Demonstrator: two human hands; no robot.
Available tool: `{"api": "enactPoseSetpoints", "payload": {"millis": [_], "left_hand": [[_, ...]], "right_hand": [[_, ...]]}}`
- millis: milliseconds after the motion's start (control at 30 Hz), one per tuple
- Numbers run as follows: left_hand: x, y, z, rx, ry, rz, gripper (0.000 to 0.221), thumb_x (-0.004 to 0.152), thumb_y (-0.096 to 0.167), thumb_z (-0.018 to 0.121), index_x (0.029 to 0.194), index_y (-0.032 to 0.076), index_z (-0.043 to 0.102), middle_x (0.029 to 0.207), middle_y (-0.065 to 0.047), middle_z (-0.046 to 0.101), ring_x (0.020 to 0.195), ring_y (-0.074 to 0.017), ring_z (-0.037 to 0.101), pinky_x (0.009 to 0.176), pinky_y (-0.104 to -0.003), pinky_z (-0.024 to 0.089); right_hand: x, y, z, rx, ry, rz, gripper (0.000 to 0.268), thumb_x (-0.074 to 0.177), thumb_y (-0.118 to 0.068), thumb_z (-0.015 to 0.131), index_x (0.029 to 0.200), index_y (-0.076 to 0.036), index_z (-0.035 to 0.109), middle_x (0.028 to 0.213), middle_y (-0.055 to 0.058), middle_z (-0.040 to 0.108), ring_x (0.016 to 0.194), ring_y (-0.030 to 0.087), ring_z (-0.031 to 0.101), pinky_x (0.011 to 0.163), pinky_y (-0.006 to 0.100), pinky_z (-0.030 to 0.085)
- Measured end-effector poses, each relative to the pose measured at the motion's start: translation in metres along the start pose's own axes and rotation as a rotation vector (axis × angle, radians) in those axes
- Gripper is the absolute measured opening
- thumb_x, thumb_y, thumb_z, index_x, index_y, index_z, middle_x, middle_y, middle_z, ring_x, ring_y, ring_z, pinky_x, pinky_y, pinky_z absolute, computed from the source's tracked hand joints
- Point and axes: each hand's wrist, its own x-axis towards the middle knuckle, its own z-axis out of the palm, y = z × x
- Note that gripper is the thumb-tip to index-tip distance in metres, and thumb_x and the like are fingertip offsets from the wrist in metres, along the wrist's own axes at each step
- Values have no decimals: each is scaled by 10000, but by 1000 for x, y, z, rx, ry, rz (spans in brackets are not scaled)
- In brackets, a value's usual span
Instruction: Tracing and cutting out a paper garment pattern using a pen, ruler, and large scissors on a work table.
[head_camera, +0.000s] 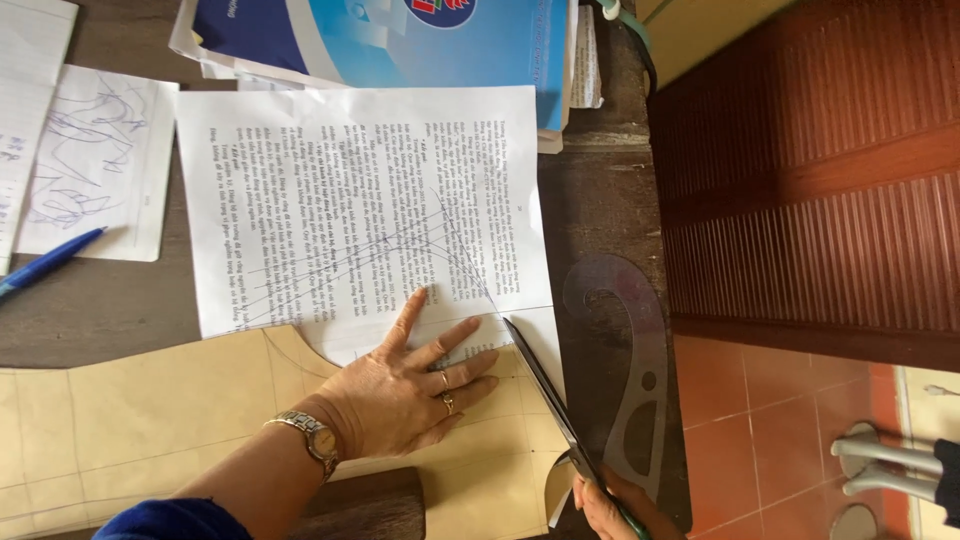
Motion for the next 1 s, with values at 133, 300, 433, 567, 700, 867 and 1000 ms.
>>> {"api": "enactPoseSetpoints", "payload": {"millis": [133, 300, 433, 567, 700, 867, 1000], "left_hand": [[0, 0, 1, 10, 64, 3, 473, 950, 428, 405, 1358, 227, 535, 1445, 0, 465, 1429, -378, 230, 1047, -795, 121], [1, -1, 0, 6, 55, 2, 475, 942, 423, 414, 1349, 210, 535, 1404, -39, 485, 1410, -388, 266, 1052, -794, 132], [0, -1, 3, -8, 2, 3, 505, 945, 445, 376, 1379, 212, 488, 1444, -33, 436, 1431, -395, 216, 1061, -799, 85], [-1, -1, 8, 1, -38, 1, 523, 951, 458, 319, 1407, 226, 428, 1477, -26, 380, 1440, -396, 178, 1066, -803, 58], [-1, -1, 7, -16, -61, 6, 527, 951, 456, 314, 1413, 226, 417, 1485, -34, 373, 1444, -410, 158, 1062, -810, 38], [-1, -1, 6, 0, -42, 1, 526, 942, 469, 341, 1399, 231, 448, 1476, -26, 389, 1444, -399, 168, 1065, -806, 61], [-1, -1, 8, 3, -60, -1, 538, 943, 482, 318, 1406, 231, 430, 1491, -23, 369, 1447, -398, 162, 1067, -805, 50]], "right_hand": [[-27, -55, 38, 62, -16, -1, 429, 943, -322, 439, 904, 62, 626, 873, 154, 612, 850, 265, 601, 846, 399, 503], [-35, -66, 61, -125, 31, -283, 402, 924, -346, 433, 806, -11, 621, 776, 108, 633, 748, 215, 605, 746, 353, 476], [-88, -54, 59, -298, 10, -367, 555, 916, -304, 526, 1429, -127, 413, 1545, 39, 370, 1432, 187, 336, 1192, 349, 213], [-107, -87, 92, -197, 73, -284, 599, 895, -290, 529, 1448, -117, 380, 1544, 29, 398, 1432, 169, 362, 1174, 338, 274], [-112, -95, 111, 0, 19, -346, 524, 927, -191, 500, 1427, -60, 412, 1514, 72, 438, 1397, 195, 419, 1162, 325, 329], [-106, -99, 110, -241, 215, -186, 591, 866, -304, 526, 1436, -179, 436, 1485, -23, 523, 1375, 119, 490, 1150, 290, 346], [-112, -101, 116, 79, 136, -138, 587, 884, -160, 569, 1450, -156, 413, 1535, 3, 448, 1401, 144, 438, 1137, 262, 362]]}}
